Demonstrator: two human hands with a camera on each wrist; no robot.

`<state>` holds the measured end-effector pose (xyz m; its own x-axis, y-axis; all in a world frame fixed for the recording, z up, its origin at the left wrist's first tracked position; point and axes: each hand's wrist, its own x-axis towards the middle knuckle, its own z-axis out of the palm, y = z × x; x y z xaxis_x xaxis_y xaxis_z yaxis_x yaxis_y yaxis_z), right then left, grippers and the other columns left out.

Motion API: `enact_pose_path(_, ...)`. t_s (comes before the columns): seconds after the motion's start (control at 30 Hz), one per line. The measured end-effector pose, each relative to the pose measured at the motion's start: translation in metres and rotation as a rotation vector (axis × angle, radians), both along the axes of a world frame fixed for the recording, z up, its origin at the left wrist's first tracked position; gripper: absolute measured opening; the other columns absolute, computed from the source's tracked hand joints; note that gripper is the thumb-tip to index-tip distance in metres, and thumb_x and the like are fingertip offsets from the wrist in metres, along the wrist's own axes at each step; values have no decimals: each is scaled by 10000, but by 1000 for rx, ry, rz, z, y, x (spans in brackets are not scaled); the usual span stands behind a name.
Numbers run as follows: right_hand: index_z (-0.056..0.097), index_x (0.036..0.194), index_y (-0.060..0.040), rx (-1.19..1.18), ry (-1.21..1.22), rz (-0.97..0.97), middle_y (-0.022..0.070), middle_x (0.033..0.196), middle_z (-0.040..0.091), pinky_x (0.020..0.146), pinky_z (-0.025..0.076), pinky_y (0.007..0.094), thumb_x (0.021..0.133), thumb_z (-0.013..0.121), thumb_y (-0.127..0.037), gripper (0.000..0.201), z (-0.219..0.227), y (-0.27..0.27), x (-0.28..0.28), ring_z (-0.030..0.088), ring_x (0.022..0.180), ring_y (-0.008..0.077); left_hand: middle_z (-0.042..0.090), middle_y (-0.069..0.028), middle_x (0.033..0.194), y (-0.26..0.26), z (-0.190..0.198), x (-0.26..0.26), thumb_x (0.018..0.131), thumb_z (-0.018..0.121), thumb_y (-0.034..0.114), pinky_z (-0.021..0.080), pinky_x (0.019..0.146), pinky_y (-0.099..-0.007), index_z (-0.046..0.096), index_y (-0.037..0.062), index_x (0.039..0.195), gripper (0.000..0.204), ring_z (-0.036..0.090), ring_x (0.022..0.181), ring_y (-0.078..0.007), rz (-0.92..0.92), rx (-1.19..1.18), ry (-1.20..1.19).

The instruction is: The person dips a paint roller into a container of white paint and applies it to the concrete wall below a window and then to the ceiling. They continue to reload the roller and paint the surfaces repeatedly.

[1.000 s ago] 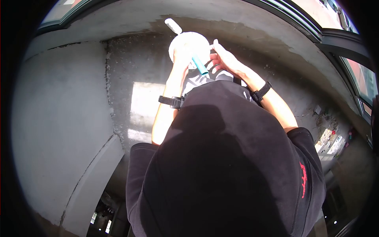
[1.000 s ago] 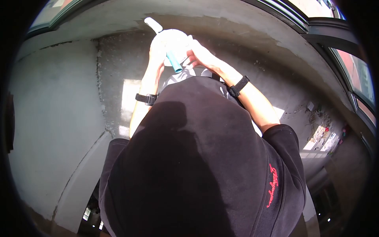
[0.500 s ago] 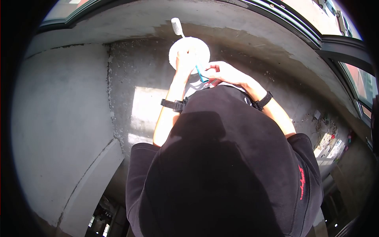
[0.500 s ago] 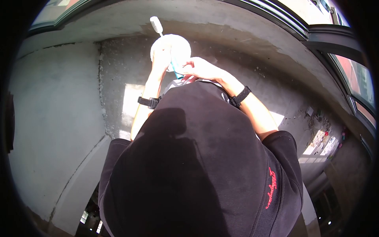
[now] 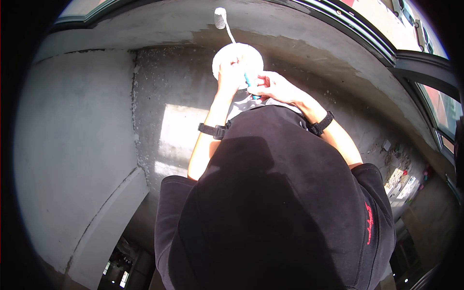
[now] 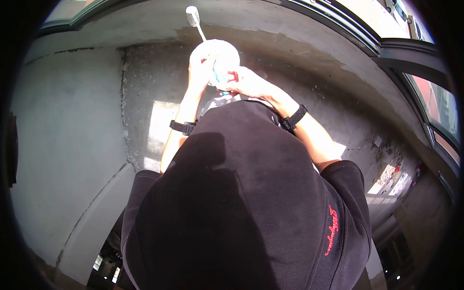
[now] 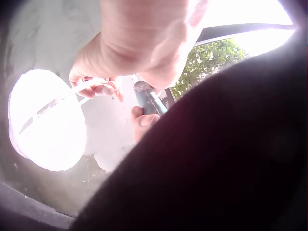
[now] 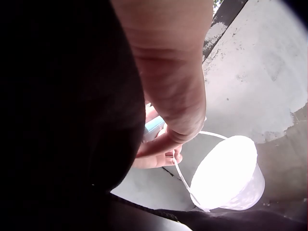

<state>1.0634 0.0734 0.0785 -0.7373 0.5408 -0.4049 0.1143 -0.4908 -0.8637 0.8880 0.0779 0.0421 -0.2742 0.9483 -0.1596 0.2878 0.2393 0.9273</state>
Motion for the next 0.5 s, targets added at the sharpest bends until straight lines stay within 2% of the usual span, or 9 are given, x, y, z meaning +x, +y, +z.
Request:
enact_pose_path(0.07, 559, 1097, -24, -1, 20, -3, 27, 964, 652, 711, 518, 240, 890, 618, -144, 247, -5, 4, 1, 620, 835, 91, 618, -70, 719, 0, -5, -3, 829, 688, 195, 463, 607, -282, 627, -43, 871, 250, 569, 664, -118, -83, 160, -33)
enact_pose_path(0.2, 549, 1135, -12, -11, 63, 8, 47, 985, 657, 733, 532, 255, 890, 611, -123, 277, -8, 11, 2, 629, 862, 109, 639, -72, 813, -7, 3, -5, 773, 751, 158, 489, 659, -276, 622, -41, 949, 295, 595, 729, -130, -61, 117, -65)
enact_pose_path(0.27, 549, 1113, -21, -7, 56, 5, 39, 976, 654, 731, 526, 252, 896, 614, -141, 256, -4, 13, 3, 619, 852, 101, 638, -62, 862, -7, 7, -8, 751, 772, 137, 484, 663, -265, 618, -23, 984, 322, 589, 756, -116, -35, 86, -301)
enact_pose_path(0.37, 550, 1092, -28, 10, 45, -1, 30, 965, 651, 727, 520, 252, 903, 616, -156, 238, 1, 13, 1, 609, 841, 93, 650, -28, 873, -12, 16, -16, 792, 728, 130, 470, 704, -244, 653, 18, 1013, 259, 585, 796, -87, -76, -42, -419)
enact_pose_path(0.5, 548, 1106, -25, 55, 27, -4, 27, 963, 652, 722, 520, 256, 900, 618, -156, 254, -9, 17, 0, 609, 847, 94, 663, -47, 922, -13, 5, -25, 797, 723, 140, 467, 740, -248, 659, 16, 1043, 284, 590, 821, -95, -98, -27, -422)
